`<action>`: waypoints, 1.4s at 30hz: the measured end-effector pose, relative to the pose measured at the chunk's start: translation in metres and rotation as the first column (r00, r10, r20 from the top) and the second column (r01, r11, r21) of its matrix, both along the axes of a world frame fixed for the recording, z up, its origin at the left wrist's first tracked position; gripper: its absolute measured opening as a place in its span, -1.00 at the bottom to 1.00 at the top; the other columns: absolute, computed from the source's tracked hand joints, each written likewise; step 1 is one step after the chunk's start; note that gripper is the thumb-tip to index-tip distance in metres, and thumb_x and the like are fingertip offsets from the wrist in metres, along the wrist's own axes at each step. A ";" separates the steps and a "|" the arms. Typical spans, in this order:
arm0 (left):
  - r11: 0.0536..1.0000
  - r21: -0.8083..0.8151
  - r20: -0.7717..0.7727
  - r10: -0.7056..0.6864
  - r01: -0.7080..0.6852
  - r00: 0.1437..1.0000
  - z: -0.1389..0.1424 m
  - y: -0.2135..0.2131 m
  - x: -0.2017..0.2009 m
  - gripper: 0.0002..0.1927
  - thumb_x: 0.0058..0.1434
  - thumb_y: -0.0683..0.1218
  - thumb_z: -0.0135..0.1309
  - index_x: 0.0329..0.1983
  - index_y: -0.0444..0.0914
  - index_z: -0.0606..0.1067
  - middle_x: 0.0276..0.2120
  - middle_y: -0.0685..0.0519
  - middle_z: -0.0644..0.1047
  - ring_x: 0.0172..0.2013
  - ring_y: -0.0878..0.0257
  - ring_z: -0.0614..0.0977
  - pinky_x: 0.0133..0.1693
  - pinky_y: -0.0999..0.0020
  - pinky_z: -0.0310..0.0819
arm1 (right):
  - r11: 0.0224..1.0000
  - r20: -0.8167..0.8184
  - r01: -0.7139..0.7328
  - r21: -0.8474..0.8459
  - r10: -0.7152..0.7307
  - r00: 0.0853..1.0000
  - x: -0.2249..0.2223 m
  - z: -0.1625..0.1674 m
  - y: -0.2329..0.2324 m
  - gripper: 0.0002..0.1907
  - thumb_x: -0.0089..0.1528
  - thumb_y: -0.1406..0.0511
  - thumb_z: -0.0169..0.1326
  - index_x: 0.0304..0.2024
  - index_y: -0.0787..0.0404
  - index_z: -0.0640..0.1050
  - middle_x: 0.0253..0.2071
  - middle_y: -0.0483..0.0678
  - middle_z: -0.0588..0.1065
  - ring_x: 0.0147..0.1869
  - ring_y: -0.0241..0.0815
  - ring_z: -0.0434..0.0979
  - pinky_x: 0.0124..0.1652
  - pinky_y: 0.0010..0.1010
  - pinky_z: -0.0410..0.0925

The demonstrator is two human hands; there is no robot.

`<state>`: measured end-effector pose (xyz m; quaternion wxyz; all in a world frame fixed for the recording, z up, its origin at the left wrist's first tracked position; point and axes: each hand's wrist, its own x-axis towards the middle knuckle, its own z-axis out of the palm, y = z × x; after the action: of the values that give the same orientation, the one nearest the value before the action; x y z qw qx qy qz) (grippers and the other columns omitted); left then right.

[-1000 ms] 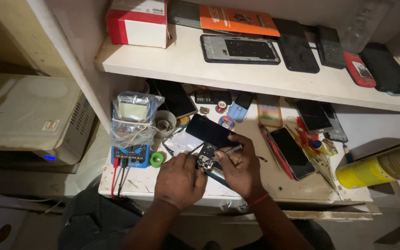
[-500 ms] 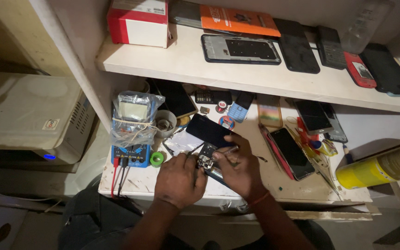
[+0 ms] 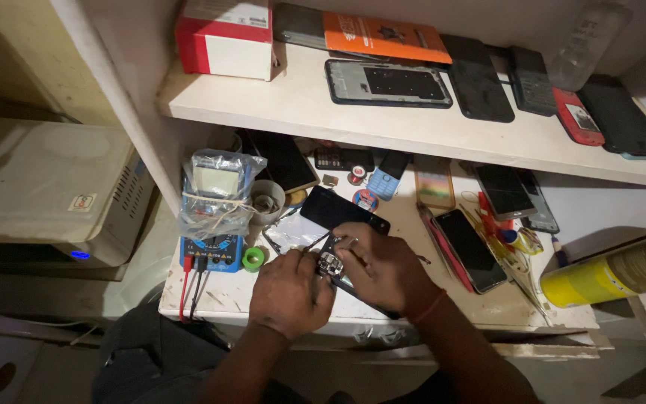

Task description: The person repairs a disassembled smartphone at a cluttered workbench, using a small screwdriver-like tool to work on the phone's internal components while holding the phone steady with the other hand. They reposition the phone, handle small parts, and continue working on the device throughout the clip.

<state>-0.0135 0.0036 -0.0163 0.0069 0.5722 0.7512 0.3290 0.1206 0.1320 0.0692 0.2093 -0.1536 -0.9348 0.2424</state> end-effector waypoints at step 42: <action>0.979 0.202 -0.054 0.044 -0.032 0.998 -0.004 -0.001 0.001 -0.47 0.00 0.07 0.16 -0.07 -0.41 0.53 -0.13 -0.26 0.56 -0.18 -0.19 0.61 -0.13 -0.03 0.46 | 0.985 -0.146 -0.171 -0.036 0.164 0.976 -0.011 0.019 -0.013 -0.81 0.31 0.33 0.05 -0.06 0.23 0.39 -0.25 0.04 0.59 -0.20 0.05 0.68 -0.30 -0.23 0.50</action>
<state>-0.0126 0.0028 -0.0199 -0.0794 0.5648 0.7248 0.3865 0.1091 0.1190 0.0878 0.2508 -0.0615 -0.9209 0.2920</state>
